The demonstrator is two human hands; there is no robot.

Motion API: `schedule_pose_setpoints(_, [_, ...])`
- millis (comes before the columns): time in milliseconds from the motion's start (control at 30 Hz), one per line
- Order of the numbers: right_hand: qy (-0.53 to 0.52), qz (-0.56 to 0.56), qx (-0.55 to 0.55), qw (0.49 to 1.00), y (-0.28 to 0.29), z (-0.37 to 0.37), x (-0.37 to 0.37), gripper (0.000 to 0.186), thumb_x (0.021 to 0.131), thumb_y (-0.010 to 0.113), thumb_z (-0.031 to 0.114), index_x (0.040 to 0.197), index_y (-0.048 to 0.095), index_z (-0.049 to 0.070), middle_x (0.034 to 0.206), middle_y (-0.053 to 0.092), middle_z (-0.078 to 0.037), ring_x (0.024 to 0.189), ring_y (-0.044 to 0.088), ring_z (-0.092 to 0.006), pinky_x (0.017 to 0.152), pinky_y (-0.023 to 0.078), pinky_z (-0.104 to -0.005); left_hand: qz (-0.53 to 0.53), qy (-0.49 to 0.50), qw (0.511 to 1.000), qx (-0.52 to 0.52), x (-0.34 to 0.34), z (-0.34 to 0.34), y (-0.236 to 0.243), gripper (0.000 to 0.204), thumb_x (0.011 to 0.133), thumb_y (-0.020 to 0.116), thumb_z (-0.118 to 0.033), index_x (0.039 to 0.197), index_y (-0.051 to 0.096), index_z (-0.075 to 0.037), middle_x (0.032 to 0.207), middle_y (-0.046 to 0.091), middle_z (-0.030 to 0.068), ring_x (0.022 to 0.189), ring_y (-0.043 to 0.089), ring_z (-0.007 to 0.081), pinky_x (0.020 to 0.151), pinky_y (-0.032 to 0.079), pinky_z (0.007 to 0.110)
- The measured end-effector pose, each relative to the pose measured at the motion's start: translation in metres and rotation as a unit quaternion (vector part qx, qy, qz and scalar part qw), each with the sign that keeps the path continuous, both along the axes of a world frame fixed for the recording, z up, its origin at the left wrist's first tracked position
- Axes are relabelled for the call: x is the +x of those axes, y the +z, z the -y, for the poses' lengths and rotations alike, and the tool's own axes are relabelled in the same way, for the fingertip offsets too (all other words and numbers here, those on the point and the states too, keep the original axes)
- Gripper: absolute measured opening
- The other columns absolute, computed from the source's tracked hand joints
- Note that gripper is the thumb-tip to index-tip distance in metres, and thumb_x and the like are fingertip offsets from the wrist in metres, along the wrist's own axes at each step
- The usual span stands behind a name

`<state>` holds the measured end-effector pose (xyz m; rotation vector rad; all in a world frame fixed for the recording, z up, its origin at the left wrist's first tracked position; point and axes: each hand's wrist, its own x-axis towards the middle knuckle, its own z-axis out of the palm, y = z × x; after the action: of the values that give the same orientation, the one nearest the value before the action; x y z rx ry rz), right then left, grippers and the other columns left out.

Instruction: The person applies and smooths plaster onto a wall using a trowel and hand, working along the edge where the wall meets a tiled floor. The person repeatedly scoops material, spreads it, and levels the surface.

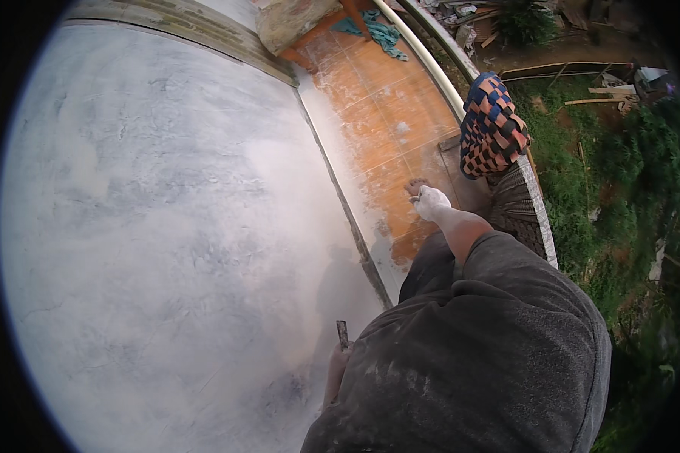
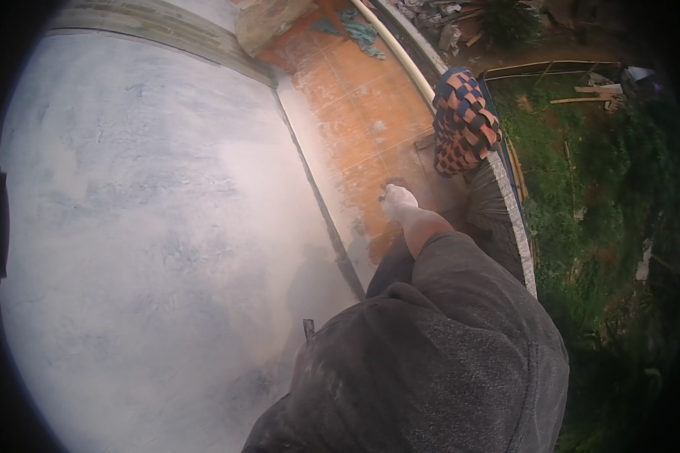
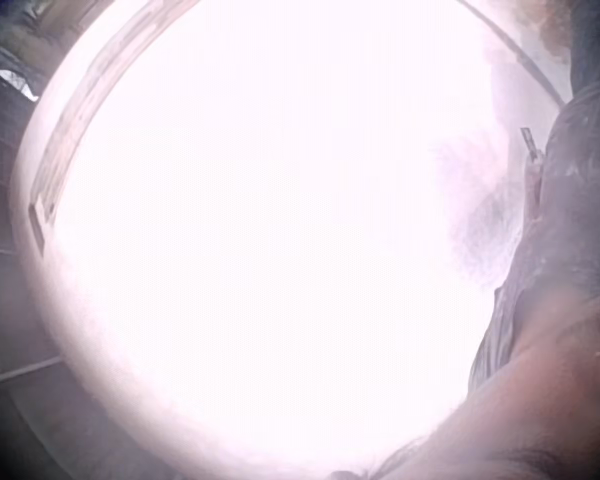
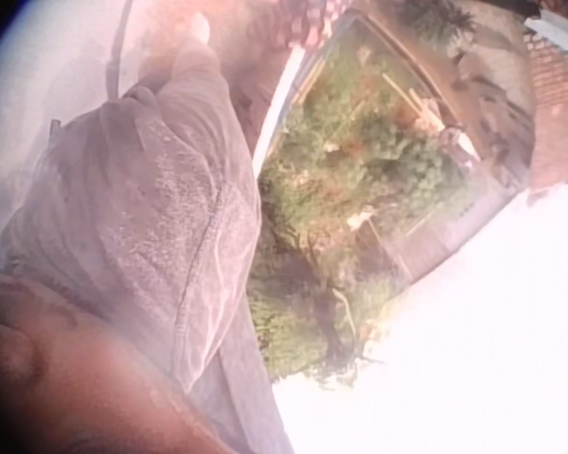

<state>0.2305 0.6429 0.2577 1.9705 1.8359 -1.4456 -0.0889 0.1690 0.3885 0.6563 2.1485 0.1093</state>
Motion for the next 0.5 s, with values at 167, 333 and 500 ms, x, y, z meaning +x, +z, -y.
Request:
schedule_pose_setpoints(167, [-0.008, 0.000, 0.012, 1.000, 0.014, 0.005, 0.013, 0.042, 0.101, 0.065, 0.047, 0.109, 0.067, 0.006, 0.117, 0.073, -0.022, 0.117, 0.066, -0.0405, 0.098, 0.052, -0.0490, -0.019, -0.017, 0.999, 0.024, 0.010, -0.011, -0.002, 0.035, 0.095, 0.069, -0.034, 0.106, 0.073, -0.001, 0.093, 0.074, 0.0184, 0.089, 0.073, 0.0289, 0.083, 0.055, 0.042])
schedule_pose_setpoints(333, [-0.004, 0.010, 0.019, 1.000, 0.023, 0.006, 0.021, 0.042, 0.101, 0.065, 0.046, 0.110, 0.067, 0.005, 0.119, 0.072, -0.022, 0.118, 0.065, -0.0405, 0.099, 0.051, -0.0490, -0.002, 0.024, 1.000, 0.012, 0.028, -0.043, 0.029, 0.034, 0.095, 0.069, -0.034, 0.103, 0.073, -0.001, 0.088, 0.072, 0.0180, 0.083, 0.071, 0.0282, 0.078, 0.054, 0.043])
schedule_pose_setpoints(500, [0.001, 0.005, 0.031, 1.000, 0.025, 0.007, 0.020, 0.043, 0.100, 0.066, 0.047, 0.110, 0.067, 0.006, 0.119, 0.072, -0.022, 0.118, 0.065, -0.0406, 0.099, 0.051, -0.0492, -0.017, 0.008, 1.000, -0.022, 0.042, -0.075, 0.062, 0.035, 0.095, 0.069, -0.034, 0.103, 0.070, 0.001, 0.085, 0.070, 0.0160, 0.080, 0.070, 0.0273, 0.075, 0.053, 0.042])
